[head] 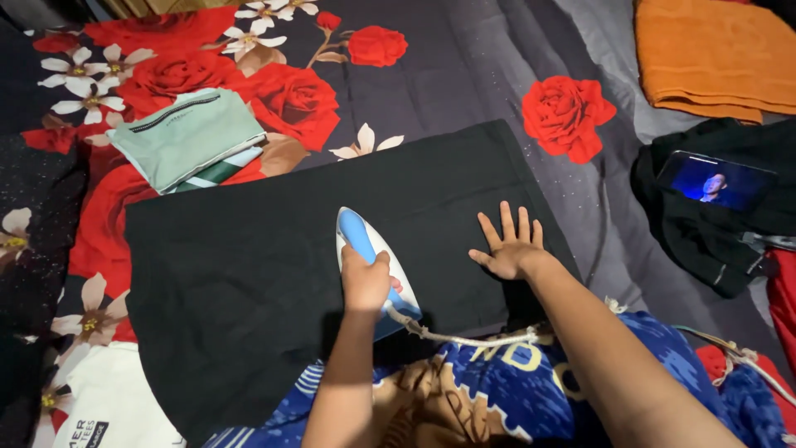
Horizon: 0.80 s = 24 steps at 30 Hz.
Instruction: Ironing a black piece of clothing on a bed.
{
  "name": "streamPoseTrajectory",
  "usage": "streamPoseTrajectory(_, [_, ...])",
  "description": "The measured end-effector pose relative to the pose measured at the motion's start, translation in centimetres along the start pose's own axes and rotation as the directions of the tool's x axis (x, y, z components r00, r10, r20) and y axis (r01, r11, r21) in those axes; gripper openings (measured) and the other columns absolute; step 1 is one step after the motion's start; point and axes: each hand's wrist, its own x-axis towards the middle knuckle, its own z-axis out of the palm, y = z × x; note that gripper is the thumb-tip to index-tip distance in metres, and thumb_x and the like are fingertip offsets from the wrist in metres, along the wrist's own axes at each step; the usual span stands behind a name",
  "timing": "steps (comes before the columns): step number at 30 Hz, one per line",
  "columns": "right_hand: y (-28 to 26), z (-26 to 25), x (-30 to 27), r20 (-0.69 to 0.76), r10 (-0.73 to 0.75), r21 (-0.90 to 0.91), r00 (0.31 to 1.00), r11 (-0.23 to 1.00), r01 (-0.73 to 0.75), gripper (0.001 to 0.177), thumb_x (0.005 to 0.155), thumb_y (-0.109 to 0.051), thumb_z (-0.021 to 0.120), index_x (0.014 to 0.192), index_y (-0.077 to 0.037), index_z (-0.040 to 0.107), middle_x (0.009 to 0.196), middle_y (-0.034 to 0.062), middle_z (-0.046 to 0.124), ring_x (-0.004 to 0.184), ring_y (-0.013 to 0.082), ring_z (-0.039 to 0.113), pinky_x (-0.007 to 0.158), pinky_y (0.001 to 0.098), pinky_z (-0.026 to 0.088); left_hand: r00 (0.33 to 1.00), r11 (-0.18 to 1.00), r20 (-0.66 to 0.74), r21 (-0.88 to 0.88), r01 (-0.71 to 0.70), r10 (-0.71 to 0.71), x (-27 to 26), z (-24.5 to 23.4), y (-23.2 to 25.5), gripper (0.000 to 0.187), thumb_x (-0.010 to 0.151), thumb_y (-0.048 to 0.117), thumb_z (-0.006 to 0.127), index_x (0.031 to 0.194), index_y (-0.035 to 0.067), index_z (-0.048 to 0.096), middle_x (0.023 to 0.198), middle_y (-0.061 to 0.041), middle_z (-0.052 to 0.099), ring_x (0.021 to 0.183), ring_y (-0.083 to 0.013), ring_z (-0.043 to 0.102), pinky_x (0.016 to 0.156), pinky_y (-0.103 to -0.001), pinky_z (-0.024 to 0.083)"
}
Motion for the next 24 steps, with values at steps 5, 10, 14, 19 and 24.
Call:
streamPoseTrajectory(5, [0.1, 0.2, 0.0, -0.022, -0.014, 0.0, 1.0, 1.0, 0.014, 0.091, 0.094, -0.078, 0.033, 0.164, -0.041, -0.011, 0.169, 0.0107, -0.03, 0.156, 0.0416, -0.022, 0.124, 0.0582, -0.005, 0.999, 0.999, -0.015, 0.01, 0.048, -0.048, -1.2, -0.1, 0.1, 0.038, 0.089, 0.0, 0.058, 0.122, -0.004, 0.04, 0.079, -0.017, 0.062, 0.046, -0.0227, 0.062, 0.04, -0.038, 0.053])
streamPoseTrajectory(10, [0.1, 0.2, 0.0, -0.008, -0.012, 0.012, 1.0, 1.0, 0.012, 0.092, 0.093, -0.079, 0.033, 0.163, -0.04, -0.012, 0.169, 0.0105, -0.031, 0.156, 0.0414, -0.023, 0.123, 0.0582, -0.006, 0.996, 0.996, -0.041, 0.017, 0.084, -0.084, -1.8, 0.1, -0.2, 0.04, 0.089, 0.0, 0.059, 0.124, -0.002, 0.039, 0.079, -0.018, 0.061, 0.045, -0.0236, 0.061, 0.04, -0.038, 0.053])
streamPoseTrajectory(14, [0.0, 0.0, -0.2, -0.008, -0.007, 0.0, 1.0, 1.0, 0.007, 0.09, 0.094, -0.078, 0.033, 0.163, -0.041, -0.012, 0.169, 0.0105, -0.03, 0.156, 0.0411, -0.022, 0.123, 0.0581, -0.005, 0.995, 0.996, -0.065, 0.049, 0.08, -0.077, -2.0, 0.3, -0.2, 0.037, 0.089, 0.001, 0.06, 0.121, -0.002, 0.042, 0.078, -0.016, 0.062, 0.045, -0.0229, 0.062, 0.039, -0.038, 0.054])
streamPoseTrajectory(19, [-0.1, 0.1, 0.0, -0.027, -0.02, 0.003, 0.999, 1.0, 0.02, 0.091, 0.093, -0.078, 0.033, 0.164, -0.04, -0.011, 0.169, 0.0094, -0.029, 0.156, 0.0404, -0.021, 0.123, 0.0583, -0.005, 0.998, 1.0, -0.07, -0.007, 0.002, -0.002, -1.1, 0.2, -2.2, 0.035, 0.087, -0.001, 0.058, 0.12, -0.001, 0.045, 0.075, -0.017, 0.059, 0.042, -0.0223, 0.06, 0.037, -0.038, 0.051])
streamPoseTrajectory(24, [0.3, 0.7, 0.6, -0.031, -0.005, -0.004, 0.999, 1.0, 0.005, 0.091, 0.093, -0.079, 0.033, 0.163, -0.041, -0.01, 0.17, 0.0092, -0.029, 0.157, 0.0401, -0.02, 0.123, 0.0584, -0.004, 0.998, 1.0, -0.065, -0.003, -0.009, 0.009, -2.1, 0.5, -0.4, 0.035, 0.085, -0.001, 0.059, 0.117, -0.003, 0.046, 0.079, -0.016, 0.063, 0.044, -0.0223, 0.062, 0.037, -0.037, 0.052])
